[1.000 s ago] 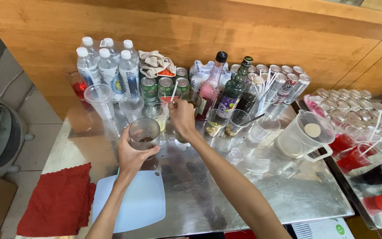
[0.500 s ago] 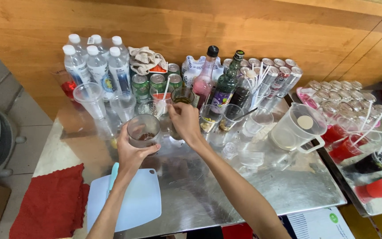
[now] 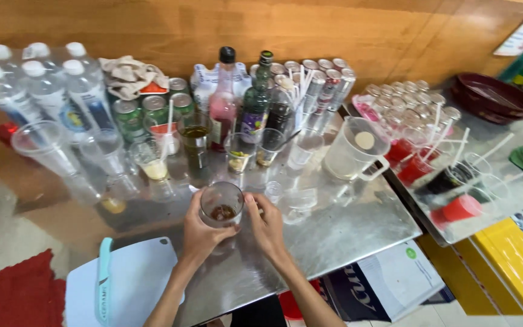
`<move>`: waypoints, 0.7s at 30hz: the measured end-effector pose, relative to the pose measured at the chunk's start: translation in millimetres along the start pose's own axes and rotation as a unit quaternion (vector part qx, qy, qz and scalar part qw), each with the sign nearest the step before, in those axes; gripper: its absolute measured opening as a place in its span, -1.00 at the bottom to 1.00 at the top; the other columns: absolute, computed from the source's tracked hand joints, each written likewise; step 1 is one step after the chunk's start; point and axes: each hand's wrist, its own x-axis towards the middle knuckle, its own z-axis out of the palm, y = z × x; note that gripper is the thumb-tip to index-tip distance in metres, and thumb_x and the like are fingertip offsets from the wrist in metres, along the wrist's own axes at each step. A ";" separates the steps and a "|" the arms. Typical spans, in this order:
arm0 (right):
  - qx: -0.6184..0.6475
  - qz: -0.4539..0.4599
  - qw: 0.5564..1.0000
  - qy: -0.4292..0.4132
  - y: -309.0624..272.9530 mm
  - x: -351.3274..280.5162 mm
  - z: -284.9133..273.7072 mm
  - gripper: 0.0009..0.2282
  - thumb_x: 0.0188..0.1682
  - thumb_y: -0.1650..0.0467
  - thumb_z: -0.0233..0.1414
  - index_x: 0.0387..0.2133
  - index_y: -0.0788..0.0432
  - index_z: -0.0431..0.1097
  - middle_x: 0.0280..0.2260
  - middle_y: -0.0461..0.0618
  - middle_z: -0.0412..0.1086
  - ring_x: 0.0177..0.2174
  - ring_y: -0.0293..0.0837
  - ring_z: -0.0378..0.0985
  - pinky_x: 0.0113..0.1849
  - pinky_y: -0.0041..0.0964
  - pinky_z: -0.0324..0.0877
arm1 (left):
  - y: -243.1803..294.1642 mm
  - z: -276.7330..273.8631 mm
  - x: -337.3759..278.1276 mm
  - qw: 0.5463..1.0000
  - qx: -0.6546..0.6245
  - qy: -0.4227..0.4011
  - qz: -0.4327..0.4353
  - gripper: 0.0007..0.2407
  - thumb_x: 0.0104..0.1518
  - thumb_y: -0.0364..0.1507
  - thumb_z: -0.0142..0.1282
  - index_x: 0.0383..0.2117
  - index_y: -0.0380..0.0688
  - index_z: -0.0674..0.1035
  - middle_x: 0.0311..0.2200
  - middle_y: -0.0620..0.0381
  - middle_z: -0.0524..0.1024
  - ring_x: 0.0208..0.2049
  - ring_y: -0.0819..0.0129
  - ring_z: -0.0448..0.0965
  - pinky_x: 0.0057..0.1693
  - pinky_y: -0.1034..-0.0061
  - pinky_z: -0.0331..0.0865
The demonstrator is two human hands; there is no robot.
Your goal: The person pours a dark liquid from a bottle into a shaker cup, adds water from a pitcher, and scoops a white powder into the cup. They then add ice from a drawer, secure the lid, and shake the cup vigorously to mix the contents.
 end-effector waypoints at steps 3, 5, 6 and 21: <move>0.025 0.048 0.998 0.024 -3.8 -16.5 -16.9 -0.74 0.15 0.30 -0.03 -0.15 0.15 0.60 -0.42 0.16 0.54 -0.48 -0.08 0.54 -0.50 -0.28 0.46 | 0.4 16.7 -12.8 1.000 0.019 -0.021 -0.008 -0.10 -0.63 -0.51 0.66 0.13 -0.08 0.49 -0.03 -0.03 0.58 0.13 0.15 0.52 0.32 0.22 0.28; 0.024 0.048 0.998 0.030 2.7 -19.6 -23.5 -0.73 0.14 0.29 -0.02 -0.14 0.15 0.60 -0.41 0.16 0.55 -0.49 -0.08 0.55 -0.52 -0.31 0.46 | -0.8 22.7 -16.7 0.999 0.020 -0.028 -0.010 -0.09 -0.62 -0.50 0.67 0.14 -0.09 0.48 -0.03 -0.04 0.58 0.13 0.15 0.52 0.32 0.20 0.27; 0.027 0.043 0.998 0.031 5.8 -20.6 -25.5 -0.73 0.13 0.28 -0.01 -0.14 0.15 0.60 -0.39 0.15 0.55 -0.50 -0.08 0.55 -0.54 -0.33 0.46 | -1.2 24.5 -18.1 0.999 0.024 -0.030 -0.010 -0.08 -0.62 -0.49 0.67 0.16 -0.10 0.47 -0.03 -0.04 0.58 0.13 0.15 0.51 0.32 0.18 0.26; -0.004 0.063 0.997 0.047 18.9 -77.0 -22.7 -0.71 0.03 0.29 0.14 0.00 0.04 0.52 -0.13 0.05 0.57 -0.32 -0.01 0.59 -0.35 -0.22 0.49 | -6.3 26.0 -27.8 0.998 0.042 -0.038 0.007 -0.13 -0.48 -0.51 0.61 0.19 -0.19 0.44 0.03 -0.19 0.52 0.16 0.03 0.48 0.30 0.18 0.29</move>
